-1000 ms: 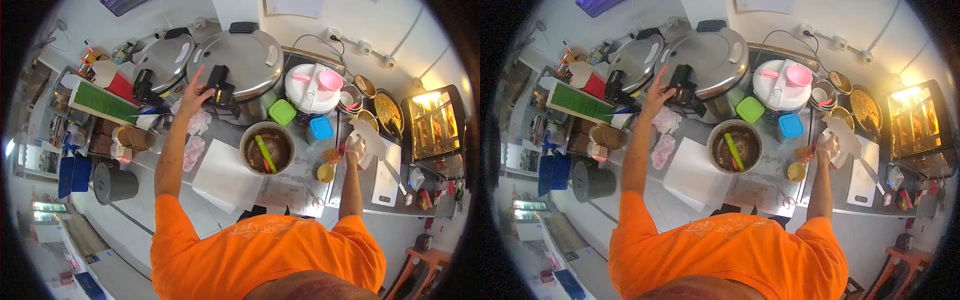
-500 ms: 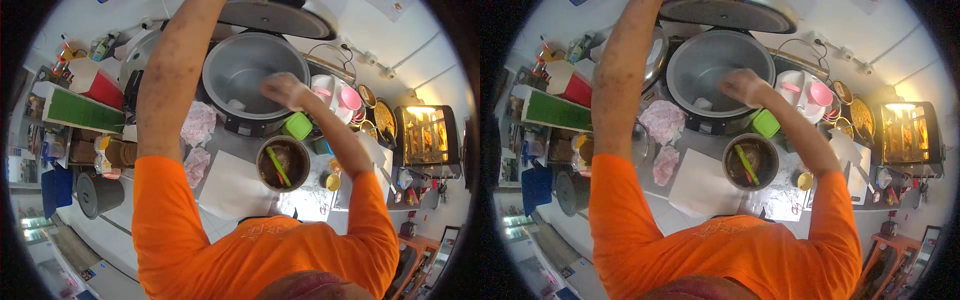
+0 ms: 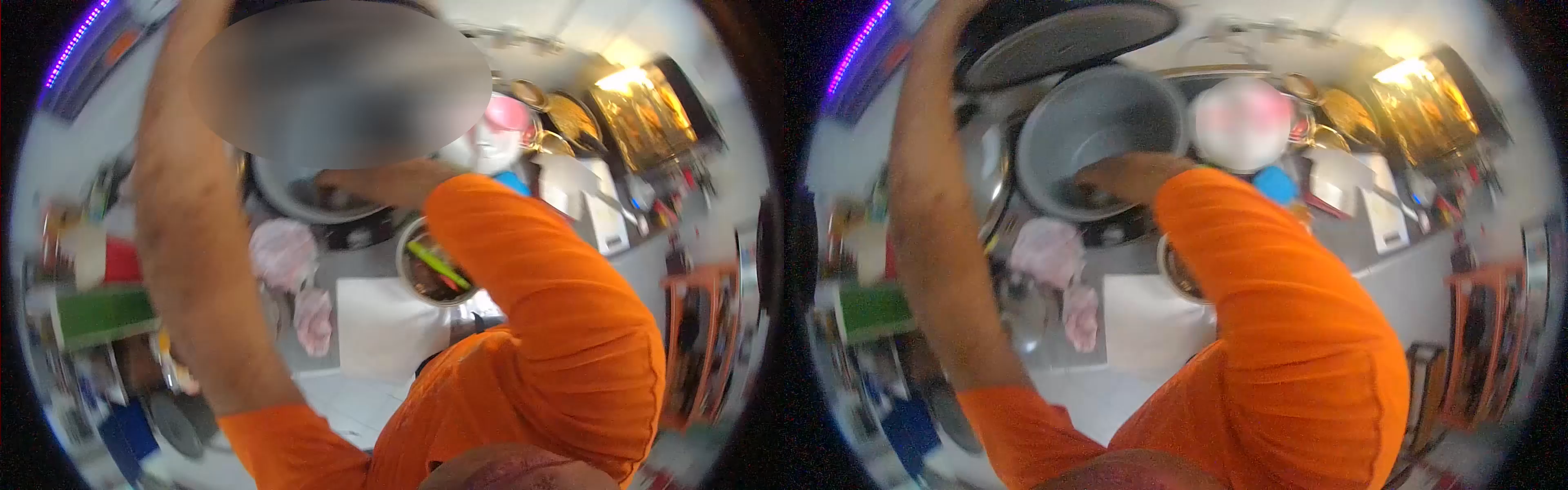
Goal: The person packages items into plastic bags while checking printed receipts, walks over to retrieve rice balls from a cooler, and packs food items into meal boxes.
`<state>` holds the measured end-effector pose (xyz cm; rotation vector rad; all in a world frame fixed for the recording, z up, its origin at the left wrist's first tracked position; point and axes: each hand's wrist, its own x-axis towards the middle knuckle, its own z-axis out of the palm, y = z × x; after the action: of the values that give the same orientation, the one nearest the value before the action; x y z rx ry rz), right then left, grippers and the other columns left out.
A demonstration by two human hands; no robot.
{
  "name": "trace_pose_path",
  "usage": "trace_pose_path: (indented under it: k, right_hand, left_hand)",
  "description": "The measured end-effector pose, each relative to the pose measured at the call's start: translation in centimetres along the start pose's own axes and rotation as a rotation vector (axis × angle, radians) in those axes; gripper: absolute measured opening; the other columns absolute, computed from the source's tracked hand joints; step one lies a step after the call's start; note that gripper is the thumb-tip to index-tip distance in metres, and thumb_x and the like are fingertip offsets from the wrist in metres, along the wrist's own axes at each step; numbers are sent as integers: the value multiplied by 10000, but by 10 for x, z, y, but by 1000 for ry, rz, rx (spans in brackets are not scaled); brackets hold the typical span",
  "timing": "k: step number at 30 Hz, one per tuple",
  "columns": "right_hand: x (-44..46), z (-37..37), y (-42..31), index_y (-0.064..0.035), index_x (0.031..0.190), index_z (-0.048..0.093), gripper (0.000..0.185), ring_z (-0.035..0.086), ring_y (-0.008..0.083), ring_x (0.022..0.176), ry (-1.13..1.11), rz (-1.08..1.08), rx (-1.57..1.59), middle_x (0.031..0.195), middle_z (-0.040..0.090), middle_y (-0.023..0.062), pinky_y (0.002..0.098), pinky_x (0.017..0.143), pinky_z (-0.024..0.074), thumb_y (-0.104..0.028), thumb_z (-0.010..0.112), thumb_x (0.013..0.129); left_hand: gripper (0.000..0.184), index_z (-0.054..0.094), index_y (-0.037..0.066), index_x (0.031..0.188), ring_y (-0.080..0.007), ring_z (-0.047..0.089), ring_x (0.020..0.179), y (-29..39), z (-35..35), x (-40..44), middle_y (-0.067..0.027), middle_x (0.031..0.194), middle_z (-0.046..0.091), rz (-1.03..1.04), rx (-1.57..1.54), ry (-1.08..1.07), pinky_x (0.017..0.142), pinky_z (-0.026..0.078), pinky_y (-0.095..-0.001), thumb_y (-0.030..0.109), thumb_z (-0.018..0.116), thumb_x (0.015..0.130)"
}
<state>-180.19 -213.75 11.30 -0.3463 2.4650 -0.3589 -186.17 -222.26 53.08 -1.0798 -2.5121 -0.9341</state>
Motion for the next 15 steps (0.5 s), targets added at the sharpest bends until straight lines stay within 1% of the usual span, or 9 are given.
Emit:
trace_pose_path:
  k: [1, 3, 4, 5, 7, 9, 11, 13, 15]
  right_hand:
    - [3, 2, -7, -22, 1247, 588, 727, 588, 341, 1088, 33, 1, 39, 1190, 616, 204, 434, 934, 461, -410, 764, 659]
    - [-13, -13, -23, -17, 1263, 577, 761, 580, 339, 1106, 83, 3, 136, 1208, 609, 205, 433, 943, 457, -417, 774, 646]
    - [-34, -29, -33, -15, 1270, 571, 778, 576, 338, 1115, 118, -14, 214, 1217, 605, 206, 432, 948, 455, -420, 779, 640]
    - [-48, -37, -38, -13, 1278, 566, 795, 573, 337, 1124, 161, -48, 294, 1226, 601, 206, 432, 952, 453, -423, 785, 633]
    - [-123, -51, -49, -8, 1293, 554, 829, 565, 335, 1142, 275, -150, 504, 1244, 594, 207, 431, 961, 449, -430, 795, 621]
    - [-252, -32, -51, 10, 1310, 532, 911, 572, 324, 1134, 462, -302, 731, 1228, 607, 203, 422, 962, 449, -441, 817, 571]
    - [-349, 35, -27, -24, 1428, 405, 962, 427, 333, 1301, 450, -276, 965, 1398, 446, 193, 441, 1054, 405, -352, 812, 619]
    - [-417, 134, 10, -99, 1451, 394, 892, 446, 294, 1268, 474, -377, 1426, 1384, 455, 141, 403, 1042, 420, -152, 785, 651]
    - [-471, 251, 53, -115, 1368, 476, 668, 584, 245, 1099, 567, -188, 1963, 1238, 575, 91, 350, 951, 490, -78, 719, 747]
  left_hand:
    - [619, 724, 57, 1076, -292, 665, 936, 13, -9, -20, -216, 1049, 697, 39, -56, -43, 860, 485, -385, 570, 680, 733]
    - [567, 577, 61, 1308, -159, 622, 1017, -43, 5, 41, -62, 1135, 655, 133, -335, -234, 936, 455, -291, 395, 661, 859]
    - [521, 671, 72, 1192, -140, 615, 977, -38, 9, 38, -58, 1135, 648, -14, -439, -262, 915, 456, -280, 478, 592, 874]
    - [545, 651, 78, 1226, -150, 609, 998, -29, 9, 26, -64, 1138, 643, -65, -518, -278, 930, 448, -290, 486, 605, 866]
    - [652, 553, 46, 1330, -172, 593, 1086, -61, 15, 29, -99, 1202, 623, 158, -148, -57, 959, 439, -306, 484, 632, 854]
    - [657, 518, 38, 1353, -207, 584, 1111, -28, 28, -62, -138, 1293, 557, 42, -249, -68, 973, 436, -323, 384, 714, 831]
    - [666, 503, 25, 1357, -258, 543, 1182, -20, 58, -150, -164, 1336, 525, 92, -242, 58, 1023, 395, -364, 247, 785, 795]
    - [708, 491, -1, 1353, -307, 460, 1289, -27, 103, -229, -194, 1357, 517, 274, -139, 220, 1109, 307, -413, 185, 818, 753]
    - [743, 518, -15, 1303, -341, 512, 1229, -82, 166, -293, -182, 1302, 563, 251, -94, 311, 1080, 351, -436, 232, 861, 692]
